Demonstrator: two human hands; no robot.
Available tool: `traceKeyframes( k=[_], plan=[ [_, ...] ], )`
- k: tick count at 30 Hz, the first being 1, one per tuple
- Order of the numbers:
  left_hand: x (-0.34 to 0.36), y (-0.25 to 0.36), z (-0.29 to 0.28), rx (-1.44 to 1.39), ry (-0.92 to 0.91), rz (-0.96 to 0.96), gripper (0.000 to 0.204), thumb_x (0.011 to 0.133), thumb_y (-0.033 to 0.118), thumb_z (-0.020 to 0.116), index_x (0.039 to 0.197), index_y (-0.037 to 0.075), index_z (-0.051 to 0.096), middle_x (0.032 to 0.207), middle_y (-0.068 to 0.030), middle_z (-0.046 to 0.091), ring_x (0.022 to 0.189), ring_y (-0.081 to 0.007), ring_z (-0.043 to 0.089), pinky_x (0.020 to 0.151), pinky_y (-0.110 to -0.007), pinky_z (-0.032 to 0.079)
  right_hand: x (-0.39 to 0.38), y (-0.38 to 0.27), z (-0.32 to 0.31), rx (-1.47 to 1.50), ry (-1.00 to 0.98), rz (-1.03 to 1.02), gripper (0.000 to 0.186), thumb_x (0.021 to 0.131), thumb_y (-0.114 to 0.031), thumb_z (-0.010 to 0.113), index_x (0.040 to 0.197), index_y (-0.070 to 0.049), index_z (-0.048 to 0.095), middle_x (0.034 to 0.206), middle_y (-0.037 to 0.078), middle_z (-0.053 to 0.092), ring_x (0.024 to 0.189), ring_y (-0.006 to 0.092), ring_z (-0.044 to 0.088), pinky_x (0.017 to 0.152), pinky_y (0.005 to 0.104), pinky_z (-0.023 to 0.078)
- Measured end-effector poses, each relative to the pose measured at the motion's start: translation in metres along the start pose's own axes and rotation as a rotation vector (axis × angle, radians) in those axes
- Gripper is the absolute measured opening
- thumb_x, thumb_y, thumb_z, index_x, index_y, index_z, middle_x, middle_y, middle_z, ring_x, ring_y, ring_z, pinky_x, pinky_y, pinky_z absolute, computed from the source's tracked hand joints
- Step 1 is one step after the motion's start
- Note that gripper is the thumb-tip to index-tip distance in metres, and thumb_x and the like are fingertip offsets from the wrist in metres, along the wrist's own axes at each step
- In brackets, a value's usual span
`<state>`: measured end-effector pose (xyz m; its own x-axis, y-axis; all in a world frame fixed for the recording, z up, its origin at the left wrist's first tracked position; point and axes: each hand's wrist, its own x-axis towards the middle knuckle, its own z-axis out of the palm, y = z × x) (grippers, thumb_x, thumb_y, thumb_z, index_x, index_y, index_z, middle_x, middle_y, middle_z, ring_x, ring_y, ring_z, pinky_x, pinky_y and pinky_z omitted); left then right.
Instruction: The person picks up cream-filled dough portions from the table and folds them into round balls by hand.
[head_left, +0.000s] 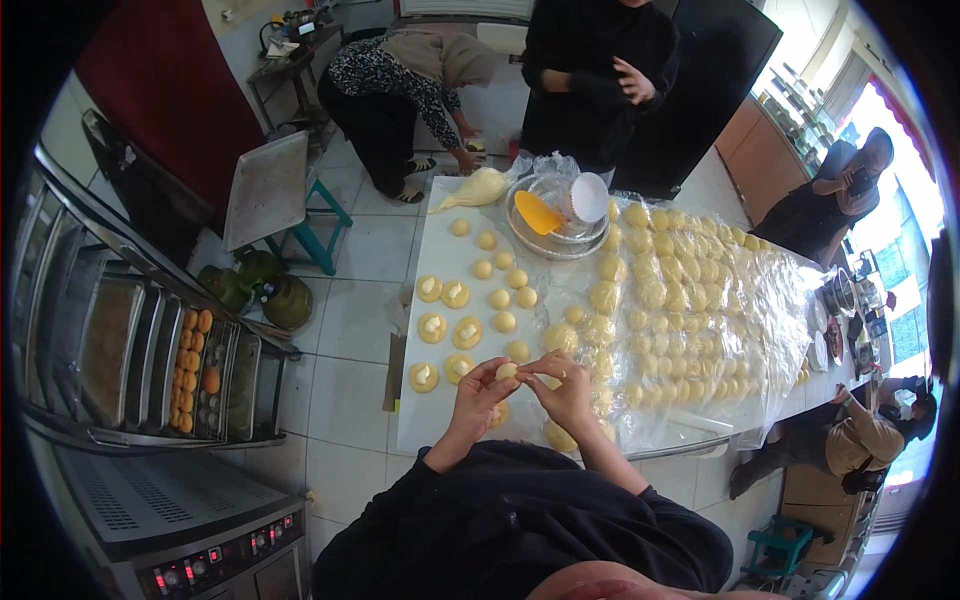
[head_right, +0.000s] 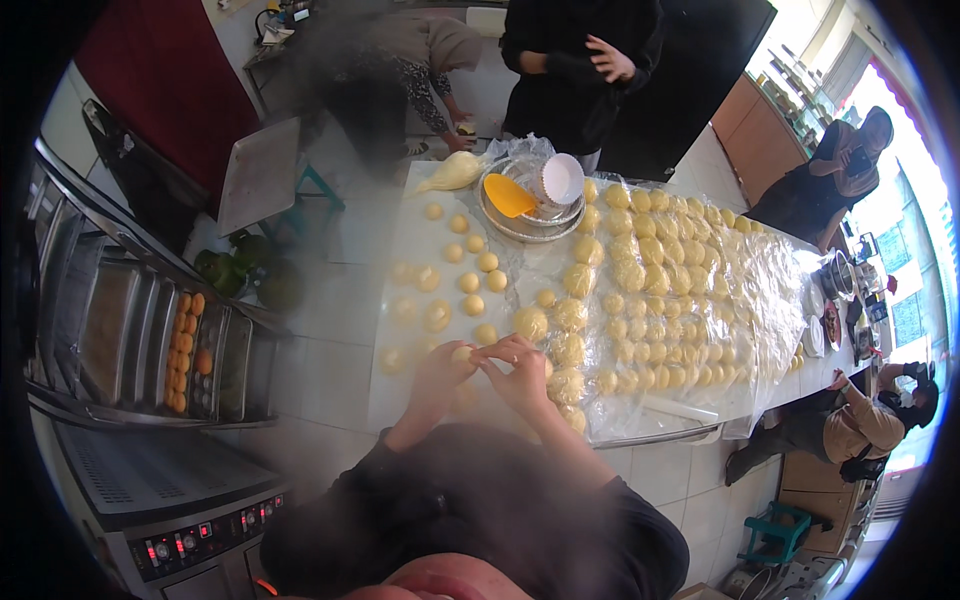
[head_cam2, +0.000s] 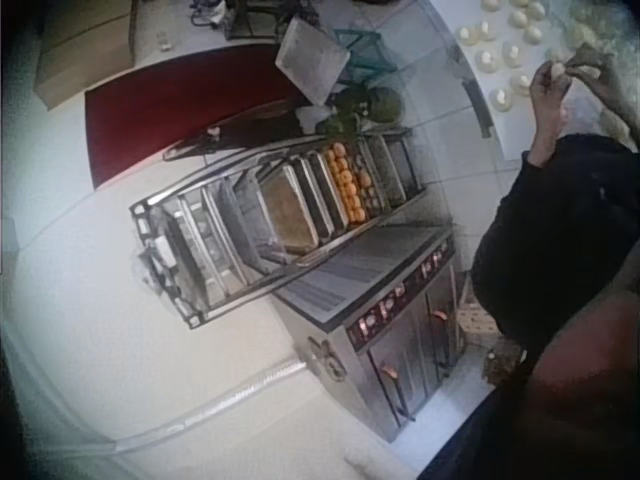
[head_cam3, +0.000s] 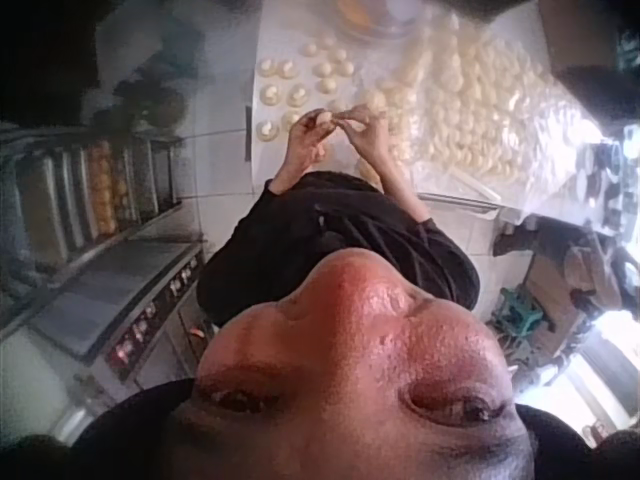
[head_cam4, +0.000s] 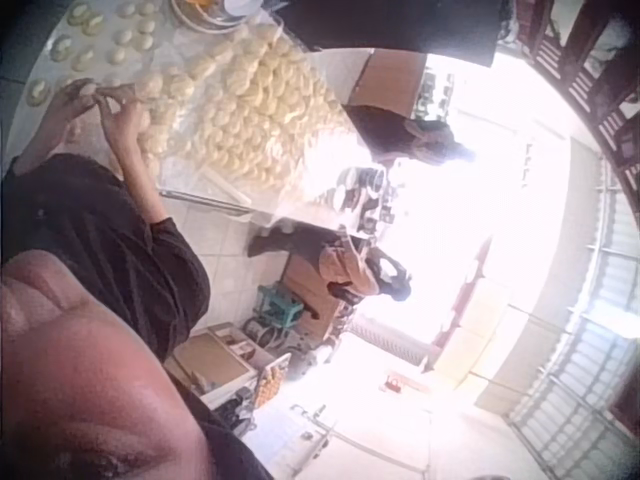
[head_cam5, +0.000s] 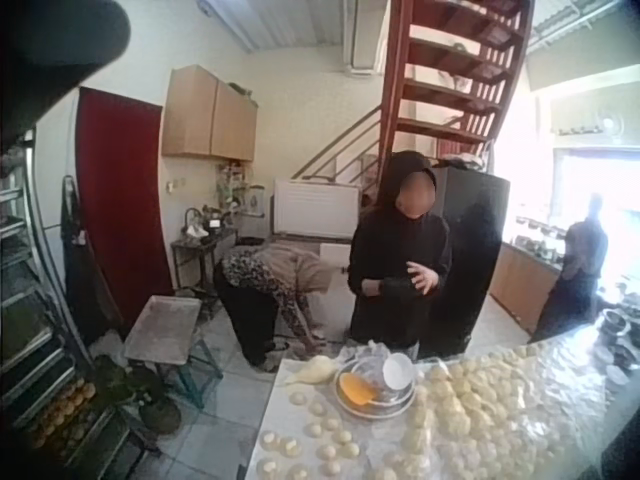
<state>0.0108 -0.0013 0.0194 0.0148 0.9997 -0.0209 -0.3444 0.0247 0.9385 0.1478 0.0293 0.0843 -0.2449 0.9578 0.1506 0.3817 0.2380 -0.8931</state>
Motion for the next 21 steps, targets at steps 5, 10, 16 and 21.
traceKeyframes(
  k=[5, 10, 16, 21],
  plan=[
    [0.018, -0.024, -0.016, -0.321, -0.084, 0.002, 0.034, 0.077, 0.001, 0.057, 0.109, 0.002, 0.047, 0.104, -0.0067, 0.053, 0.096, -0.0156, 0.053, 0.082, -0.030, 0.046, 0.014, 0.010, 0.006, 0.065, -0.003, -0.074, 0.018, 0.068, -0.006, 0.066, 0.085, -0.007, 0.061, 0.082, 0.005, 0.061, 0.079, 0.0162, 0.055, 0.074, 0.0274, 0.042],
    [0.063, 0.014, -0.031, -0.464, -0.454, -0.214, 0.039, 0.074, 0.002, 0.061, 0.110, 0.003, 0.047, 0.104, -0.0067, 0.053, 0.095, -0.0157, 0.053, 0.081, -0.030, 0.047, 0.038, 0.019, 0.008, 1.256, -0.308, 0.514, 0.044, 0.074, -0.005, 0.061, 0.111, -0.015, 0.041, 0.102, 0.002, 0.052, 0.090, 0.0156, 0.050, 0.081, 0.0303, 0.038],
    [0.179, 0.069, -0.037, 0.548, -0.277, 0.042, 0.025, 0.063, 0.005, 0.068, 0.088, 0.002, 0.061, 0.078, -0.0054, 0.062, 0.073, -0.0137, 0.059, 0.066, -0.025, 0.047, 0.062, 0.039, -0.032, 1.202, -0.015, 0.448, 0.043, 0.080, -0.017, 0.055, 0.118, -0.011, 0.036, 0.100, 0.002, 0.050, 0.092, 0.0145, 0.049, 0.083, 0.0336, 0.037],
    [0.251, 0.011, -0.089, 1.305, 0.080, 0.227, 0.029, 0.055, 0.007, 0.070, 0.083, 0.007, 0.063, 0.078, -0.0110, 0.062, 0.072, -0.0254, 0.060, 0.065, -0.032, 0.049, 0.065, 0.028, -0.038, 1.094, -0.197, 0.360, 0.046, 0.080, -0.018, 0.056, 0.120, -0.008, 0.034, 0.097, 0.003, 0.051, 0.091, 0.0139, 0.049, 0.082, 0.0307, 0.038]
  ],
)
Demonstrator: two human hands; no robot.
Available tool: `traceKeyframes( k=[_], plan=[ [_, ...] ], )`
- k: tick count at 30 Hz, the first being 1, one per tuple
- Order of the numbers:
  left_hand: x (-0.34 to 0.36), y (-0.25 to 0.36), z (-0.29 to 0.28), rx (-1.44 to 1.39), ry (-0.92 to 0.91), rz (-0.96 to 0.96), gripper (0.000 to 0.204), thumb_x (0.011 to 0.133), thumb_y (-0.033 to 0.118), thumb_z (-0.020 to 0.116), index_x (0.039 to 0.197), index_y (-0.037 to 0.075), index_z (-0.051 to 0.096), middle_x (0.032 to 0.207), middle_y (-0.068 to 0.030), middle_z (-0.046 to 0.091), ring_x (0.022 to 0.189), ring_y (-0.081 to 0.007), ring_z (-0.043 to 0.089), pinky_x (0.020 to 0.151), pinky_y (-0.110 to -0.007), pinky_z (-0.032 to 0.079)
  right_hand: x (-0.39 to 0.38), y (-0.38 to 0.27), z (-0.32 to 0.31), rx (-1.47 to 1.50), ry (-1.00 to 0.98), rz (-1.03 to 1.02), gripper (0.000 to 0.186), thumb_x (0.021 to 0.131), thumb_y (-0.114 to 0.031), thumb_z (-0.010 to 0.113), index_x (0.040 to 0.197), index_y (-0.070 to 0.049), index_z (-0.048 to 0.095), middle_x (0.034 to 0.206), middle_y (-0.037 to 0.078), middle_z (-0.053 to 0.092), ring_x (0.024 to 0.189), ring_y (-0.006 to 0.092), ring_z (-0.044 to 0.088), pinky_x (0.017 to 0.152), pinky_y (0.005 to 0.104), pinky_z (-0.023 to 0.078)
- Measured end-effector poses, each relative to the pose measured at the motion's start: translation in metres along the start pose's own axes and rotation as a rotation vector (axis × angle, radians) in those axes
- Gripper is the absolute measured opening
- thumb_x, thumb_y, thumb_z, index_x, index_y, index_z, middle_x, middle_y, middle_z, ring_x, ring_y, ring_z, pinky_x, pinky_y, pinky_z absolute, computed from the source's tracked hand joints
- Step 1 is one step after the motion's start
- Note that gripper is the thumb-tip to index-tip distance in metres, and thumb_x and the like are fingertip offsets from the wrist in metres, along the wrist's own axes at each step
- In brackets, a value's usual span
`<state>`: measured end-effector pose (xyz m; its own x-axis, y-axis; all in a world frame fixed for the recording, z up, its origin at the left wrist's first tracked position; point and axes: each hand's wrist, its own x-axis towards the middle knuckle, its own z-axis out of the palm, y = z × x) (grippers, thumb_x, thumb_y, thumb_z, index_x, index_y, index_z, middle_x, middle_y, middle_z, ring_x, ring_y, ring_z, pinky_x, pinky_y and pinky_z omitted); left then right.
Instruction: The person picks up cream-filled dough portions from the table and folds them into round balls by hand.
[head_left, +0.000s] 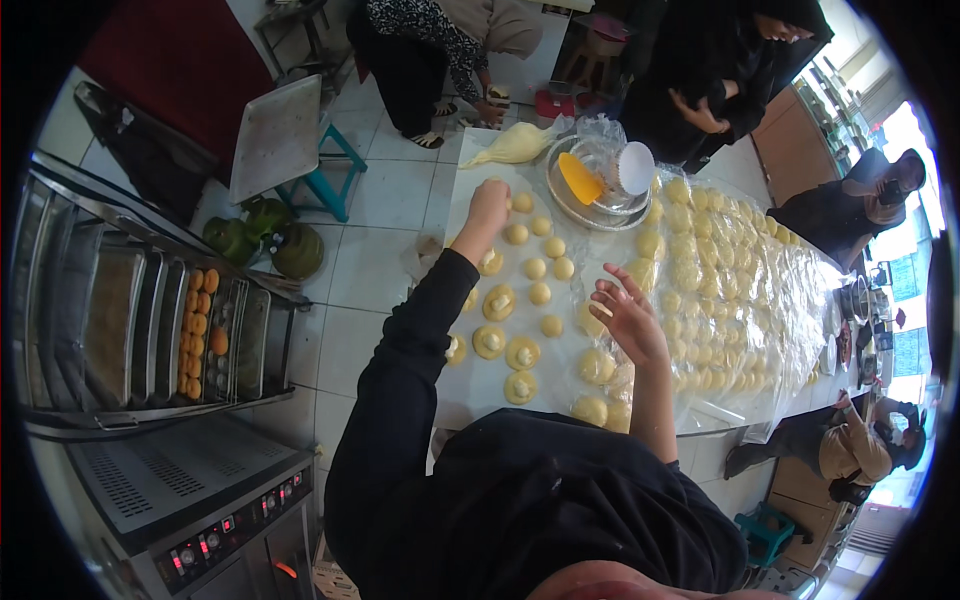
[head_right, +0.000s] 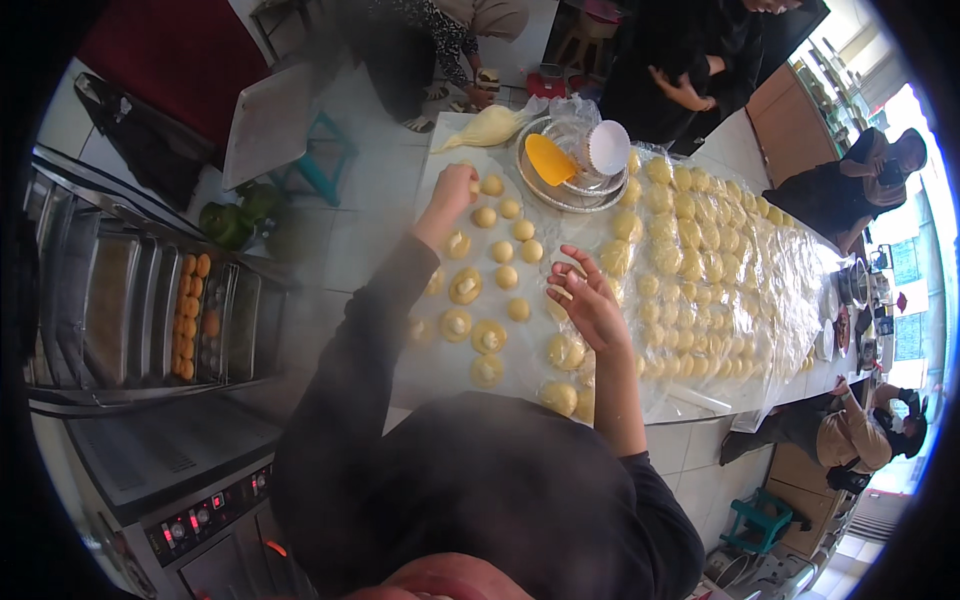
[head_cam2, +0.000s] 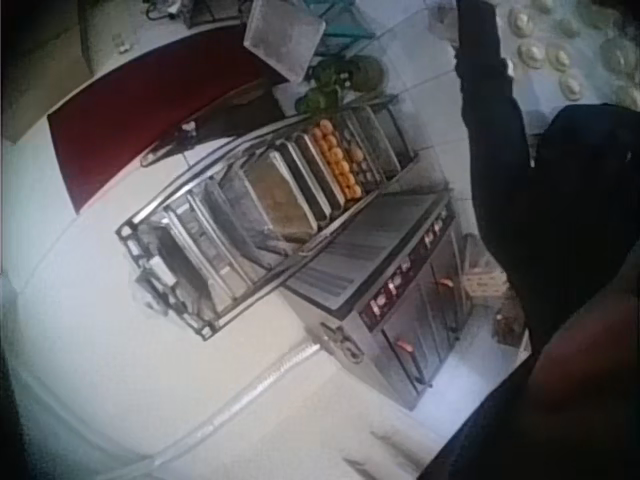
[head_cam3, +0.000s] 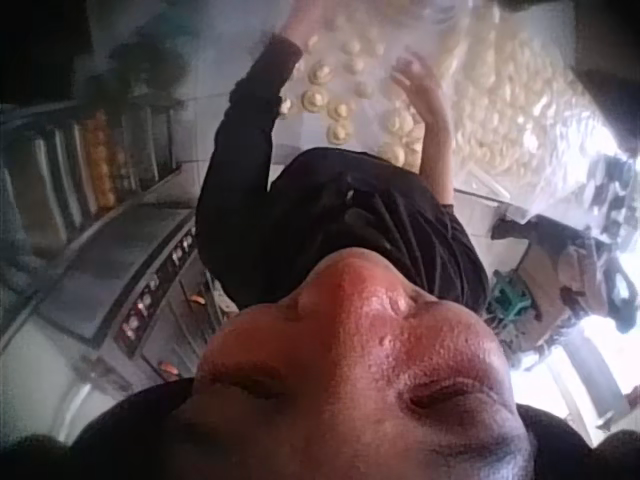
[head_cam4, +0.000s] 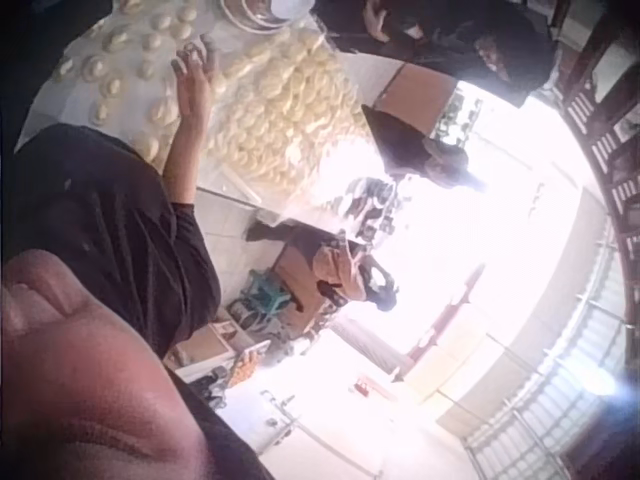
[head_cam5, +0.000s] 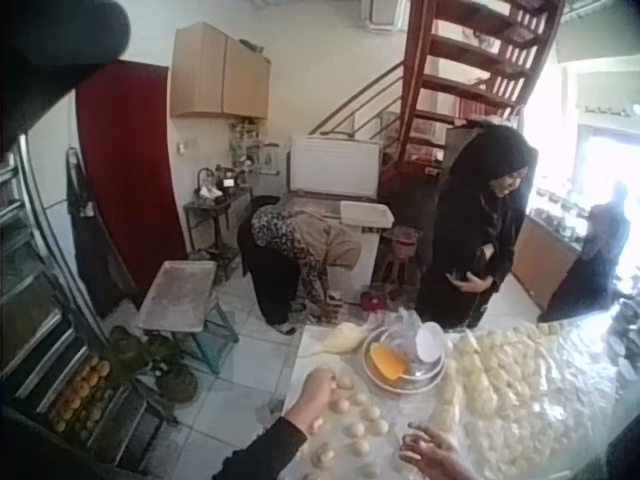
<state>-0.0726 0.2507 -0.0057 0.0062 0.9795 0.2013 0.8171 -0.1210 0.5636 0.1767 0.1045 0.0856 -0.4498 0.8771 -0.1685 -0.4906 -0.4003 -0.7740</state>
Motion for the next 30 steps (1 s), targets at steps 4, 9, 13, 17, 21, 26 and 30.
traceKeyframes(
  k=[4, 9, 13, 17, 21, 26, 30],
  plan=[
    [-0.004, -0.005, 0.003, 0.080, -0.230, -0.064, 0.039, 0.056, 0.002, 0.067, 0.094, 0.008, 0.059, 0.092, -0.0181, 0.058, 0.085, -0.0313, 0.056, 0.072, -0.037, 0.047, 0.018, 0.003, -0.001, -0.198, 0.055, 0.056, 0.048, 0.078, -0.013, 0.057, 0.120, -0.007, 0.034, 0.094, 0.003, 0.051, 0.090, 0.0132, 0.049, 0.082, 0.0274, 0.038],
    [-0.038, 0.025, -0.076, -0.014, 0.258, -0.014, 0.069, 0.064, 0.000, 0.061, 0.124, 0.018, 0.034, 0.118, -0.0156, 0.043, 0.090, -0.0292, 0.055, 0.073, -0.035, 0.047, 0.074, 0.034, 0.014, -0.984, -0.138, 0.018, 0.051, 0.072, -0.016, 0.065, 0.116, -0.003, 0.041, 0.094, 0.006, 0.052, 0.090, 0.0166, 0.051, 0.080, 0.0290, 0.042],
    [-0.089, 0.035, -0.147, -0.214, 0.342, -0.045, 0.047, 0.069, -0.003, 0.055, 0.113, 0.012, 0.048, 0.101, -0.0120, 0.053, 0.080, -0.0242, 0.058, 0.067, -0.031, 0.047, 0.124, 0.086, 0.023, -1.520, -0.135, -0.254, 0.059, 0.062, -0.016, 0.070, 0.113, -0.001, 0.044, 0.096, 0.013, 0.051, 0.089, 0.0260, 0.053, 0.081, 0.0326, 0.042],
    [-0.140, 0.017, -0.167, -0.225, 0.462, -0.191, 0.035, 0.073, -0.003, 0.053, 0.106, 0.010, 0.055, 0.092, -0.0083, 0.058, 0.072, -0.0152, 0.059, 0.051, -0.023, 0.044, 0.157, 0.104, 0.019, -1.741, -0.242, -0.312, 0.063, 0.055, -0.017, 0.073, 0.109, 0.000, 0.045, 0.098, 0.017, 0.049, 0.091, 0.0313, 0.050, 0.082, 0.0350, 0.041],
    [-0.189, -0.011, -0.165, -0.281, 0.437, -0.352, 0.033, 0.074, -0.003, 0.052, 0.105, 0.009, 0.055, 0.093, -0.0070, 0.059, 0.071, -0.0118, 0.058, 0.047, -0.020, 0.042, 0.164, 0.097, 0.031, -1.652, -0.292, -0.027, 0.054, 0.054, -0.014, 0.071, 0.101, 0.000, 0.048, 0.098, 0.017, 0.049, 0.092, 0.0318, 0.048, 0.079, 0.0369, 0.041],
    [-0.198, -0.013, -0.139, -0.439, 0.436, -0.427, 0.030, 0.076, -0.002, 0.051, 0.104, 0.007, 0.055, 0.092, -0.0060, 0.060, 0.071, -0.0101, 0.057, 0.049, -0.020, 0.041, 0.159, 0.108, 0.025, -1.719, -0.172, -0.426, 0.034, 0.054, -0.009, 0.066, 0.084, 0.001, 0.053, 0.085, 0.016, 0.053, 0.081, 0.0315, 0.052, 0.072, 0.0381, 0.043],
    [-0.182, -0.003, -0.122, -0.548, 0.398, -0.419, 0.028, 0.076, -0.002, 0.051, 0.103, 0.006, 0.056, 0.093, -0.0060, 0.060, 0.073, -0.0113, 0.057, 0.052, -0.020, 0.043, 0.166, 0.099, 0.015, -1.547, -0.174, -0.278, 0.030, 0.055, -0.011, 0.067, 0.081, -0.002, 0.055, 0.082, 0.014, 0.055, 0.074, 0.0291, 0.054, 0.068, 0.0348, 0.044]
  ],
)
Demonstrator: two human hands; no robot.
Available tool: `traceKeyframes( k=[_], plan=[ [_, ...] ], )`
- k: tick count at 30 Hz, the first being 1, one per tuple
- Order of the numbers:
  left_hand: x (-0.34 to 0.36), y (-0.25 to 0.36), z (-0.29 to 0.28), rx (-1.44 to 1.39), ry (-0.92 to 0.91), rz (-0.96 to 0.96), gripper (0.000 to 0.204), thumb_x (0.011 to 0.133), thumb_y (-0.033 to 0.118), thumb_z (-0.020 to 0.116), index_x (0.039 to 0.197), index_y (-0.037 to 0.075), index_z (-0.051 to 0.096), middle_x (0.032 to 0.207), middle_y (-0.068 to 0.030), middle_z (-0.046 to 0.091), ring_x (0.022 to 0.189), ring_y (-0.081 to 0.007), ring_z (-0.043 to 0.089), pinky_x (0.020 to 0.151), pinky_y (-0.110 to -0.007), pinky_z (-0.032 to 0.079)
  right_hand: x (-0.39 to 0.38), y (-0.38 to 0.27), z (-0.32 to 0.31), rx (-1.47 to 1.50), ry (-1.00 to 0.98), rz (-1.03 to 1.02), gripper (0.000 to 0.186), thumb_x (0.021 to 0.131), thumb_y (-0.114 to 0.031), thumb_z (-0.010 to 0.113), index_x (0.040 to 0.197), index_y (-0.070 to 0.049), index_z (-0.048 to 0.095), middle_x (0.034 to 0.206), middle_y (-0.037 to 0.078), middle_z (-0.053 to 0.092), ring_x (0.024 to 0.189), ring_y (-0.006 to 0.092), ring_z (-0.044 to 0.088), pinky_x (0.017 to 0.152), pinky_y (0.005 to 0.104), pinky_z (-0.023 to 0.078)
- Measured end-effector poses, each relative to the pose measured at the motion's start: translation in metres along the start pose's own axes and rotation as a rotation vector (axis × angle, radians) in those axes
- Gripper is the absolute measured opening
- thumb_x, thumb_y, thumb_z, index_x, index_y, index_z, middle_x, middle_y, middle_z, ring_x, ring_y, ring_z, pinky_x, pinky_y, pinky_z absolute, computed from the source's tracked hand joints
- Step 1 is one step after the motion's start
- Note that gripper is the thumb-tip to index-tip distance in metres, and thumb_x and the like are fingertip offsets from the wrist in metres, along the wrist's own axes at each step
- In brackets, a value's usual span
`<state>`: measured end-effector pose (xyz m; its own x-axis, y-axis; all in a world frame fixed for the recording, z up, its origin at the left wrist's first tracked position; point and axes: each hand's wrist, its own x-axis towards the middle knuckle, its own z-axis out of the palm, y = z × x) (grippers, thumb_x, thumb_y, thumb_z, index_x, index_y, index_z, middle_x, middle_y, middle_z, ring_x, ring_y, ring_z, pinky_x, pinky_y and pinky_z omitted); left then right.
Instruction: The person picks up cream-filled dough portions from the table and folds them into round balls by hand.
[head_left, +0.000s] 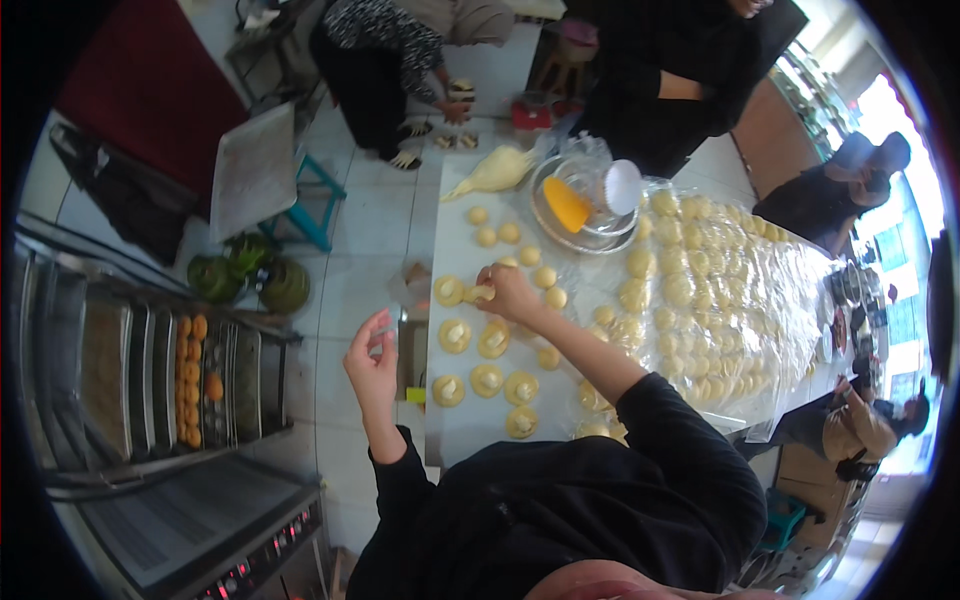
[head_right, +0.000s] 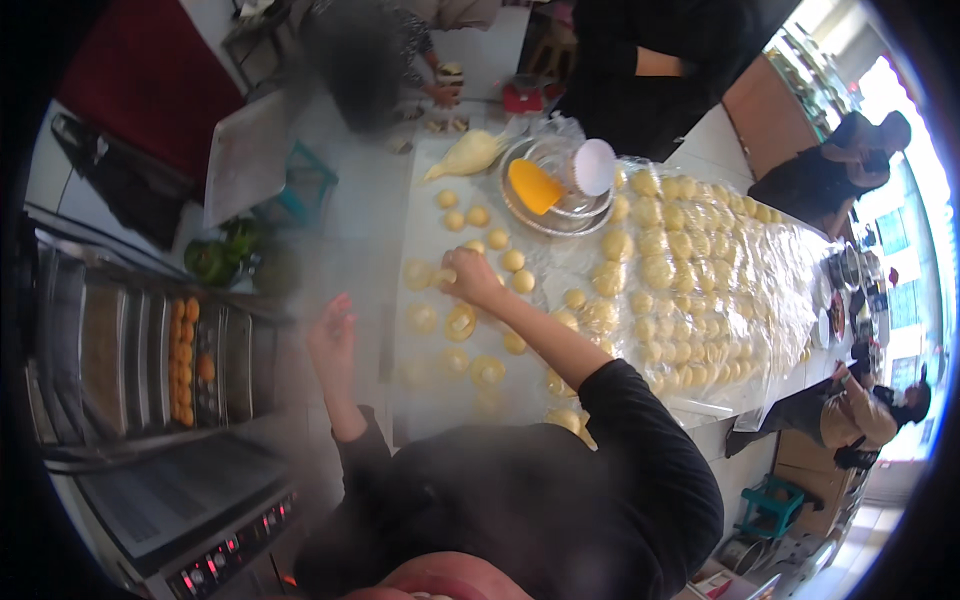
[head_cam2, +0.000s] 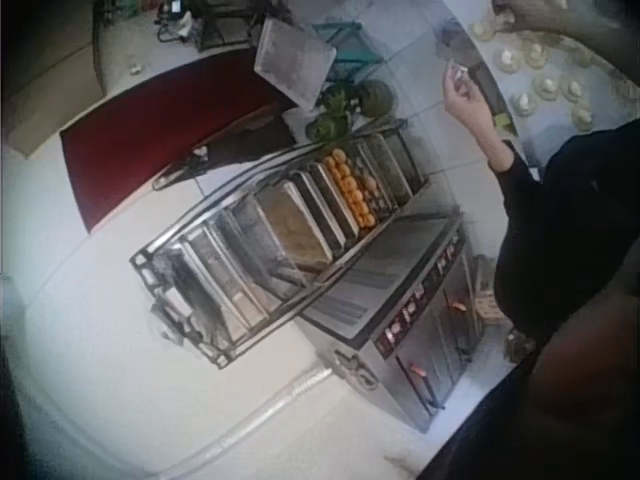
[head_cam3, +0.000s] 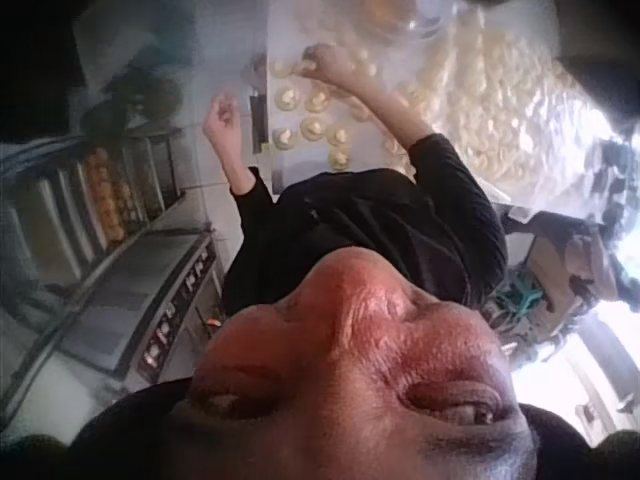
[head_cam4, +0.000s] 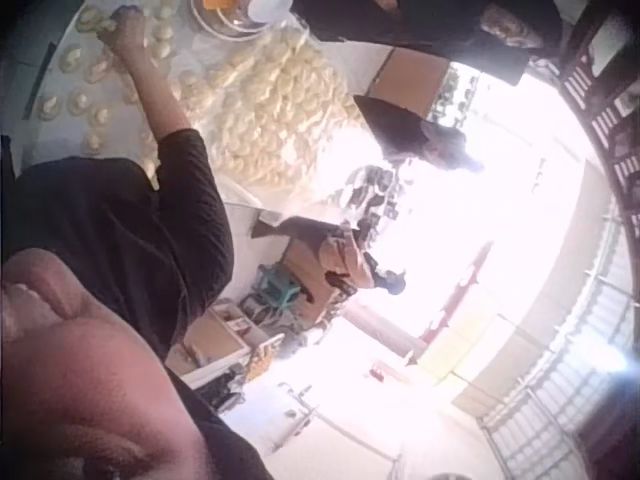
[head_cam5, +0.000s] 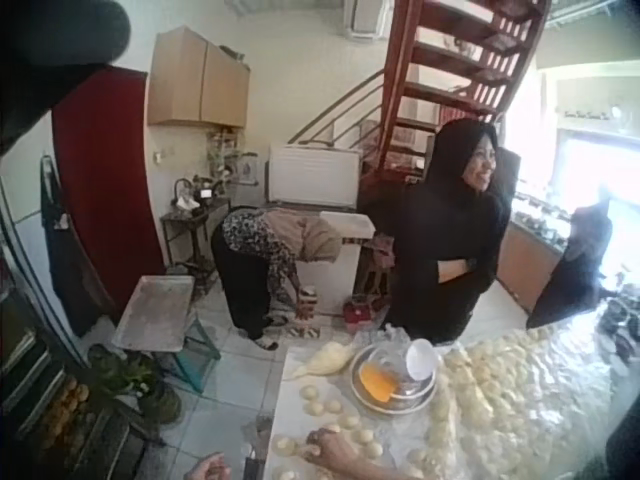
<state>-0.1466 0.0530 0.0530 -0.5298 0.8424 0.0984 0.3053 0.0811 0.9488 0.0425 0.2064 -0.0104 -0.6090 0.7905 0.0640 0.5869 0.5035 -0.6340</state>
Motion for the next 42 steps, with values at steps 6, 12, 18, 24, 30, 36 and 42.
traceKeyframes(
  k=[6, 12, 18, 24, 30, 36, 42],
  plan=[
    [-0.012, 0.002, 0.046, -0.282, -0.318, 0.062, 0.049, 0.071, -0.004, 0.059, 0.117, 0.004, 0.045, 0.110, -0.0064, 0.052, 0.093, -0.0141, 0.054, 0.073, -0.024, 0.046, -0.040, -0.038, -0.043, 0.482, 0.049, 0.002, 0.024, 0.061, -0.005, 0.065, 0.083, -0.003, 0.055, 0.088, 0.008, 0.054, 0.079, 0.0173, 0.054, 0.069, 0.0280, 0.044],
    [-0.033, 0.031, 0.069, -0.522, -0.713, -0.126, 0.048, 0.069, -0.005, 0.063, 0.114, -0.003, 0.046, 0.103, -0.0085, 0.055, 0.090, -0.0131, 0.055, 0.079, -0.024, 0.046, -0.094, -0.034, -0.057, 0.720, -0.163, 0.066, 0.038, 0.070, -0.004, 0.066, 0.104, -0.007, 0.051, 0.104, 0.004, 0.049, 0.098, 0.0125, 0.047, 0.080, 0.0275, 0.043],
    [-0.052, 0.051, 0.072, -0.333, -0.711, -0.102, 0.039, 0.071, -0.006, 0.060, 0.108, -0.004, 0.050, 0.099, -0.0090, 0.057, 0.087, -0.0119, 0.056, 0.075, -0.021, 0.047, -0.136, -0.031, -0.066, 1.197, -0.089, 0.393, 0.027, 0.078, -0.010, 0.059, 0.103, 0.001, 0.054, 0.089, 0.007, 0.060, 0.080, 0.0126, 0.057, 0.072, 0.0225, 0.045],
    [-0.092, 0.029, 0.110, 0.343, -0.628, 0.227, 0.065, 0.070, -0.004, 0.053, 0.127, -0.006, 0.022, 0.101, -0.0210, 0.055, 0.092, -0.0199, 0.057, 0.073, -0.027, 0.046, -0.155, -0.051, -0.038, 0.609, 0.396, 0.342, 0.032, 0.070, -0.003, 0.062, 0.101, 0.002, 0.056, 0.094, 0.008, 0.057, 0.081, 0.0154, 0.057, 0.068, 0.0248, 0.046],
    [-0.108, 0.007, 0.114, 0.203, -0.774, 0.190, 0.065, 0.073, 0.001, 0.049, 0.129, -0.004, 0.015, 0.110, -0.0270, 0.046, 0.098, -0.0366, 0.049, 0.080, -0.036, 0.042, -0.176, -0.061, -0.028, 0.256, 0.534, 0.137, 0.044, 0.062, 0.002, 0.062, 0.105, -0.006, 0.056, 0.090, 0.010, 0.056, 0.084, 0.0268, 0.055, 0.072, 0.0328, 0.045],
    [-0.096, 0.029, 0.097, -0.459, -0.509, 0.036, 0.036, 0.073, 0.001, 0.060, 0.108, 0.004, 0.052, 0.095, -0.0144, 0.059, 0.085, -0.0132, 0.059, 0.066, -0.025, 0.048, -0.189, -0.068, -0.051, 0.451, 0.482, 0.050, 0.042, 0.068, 0.002, 0.058, 0.109, -0.005, 0.052, 0.087, 0.009, 0.061, 0.086, 0.0213, 0.058, 0.076, 0.0301, 0.045],
    [-0.094, 0.049, 0.086, -0.145, -0.574, 0.106, 0.021, 0.072, 0.001, 0.063, 0.092, -0.001, 0.060, 0.080, -0.0082, 0.063, 0.072, -0.0115, 0.060, 0.064, -0.020, 0.048, -0.194, -0.061, -0.051, 0.988, 0.437, 0.222, 0.031, 0.070, -0.005, 0.063, 0.100, -0.005, 0.059, 0.092, 0.005, 0.061, 0.082, 0.0123, 0.058, 0.072, 0.0263, 0.046]
  ],
)
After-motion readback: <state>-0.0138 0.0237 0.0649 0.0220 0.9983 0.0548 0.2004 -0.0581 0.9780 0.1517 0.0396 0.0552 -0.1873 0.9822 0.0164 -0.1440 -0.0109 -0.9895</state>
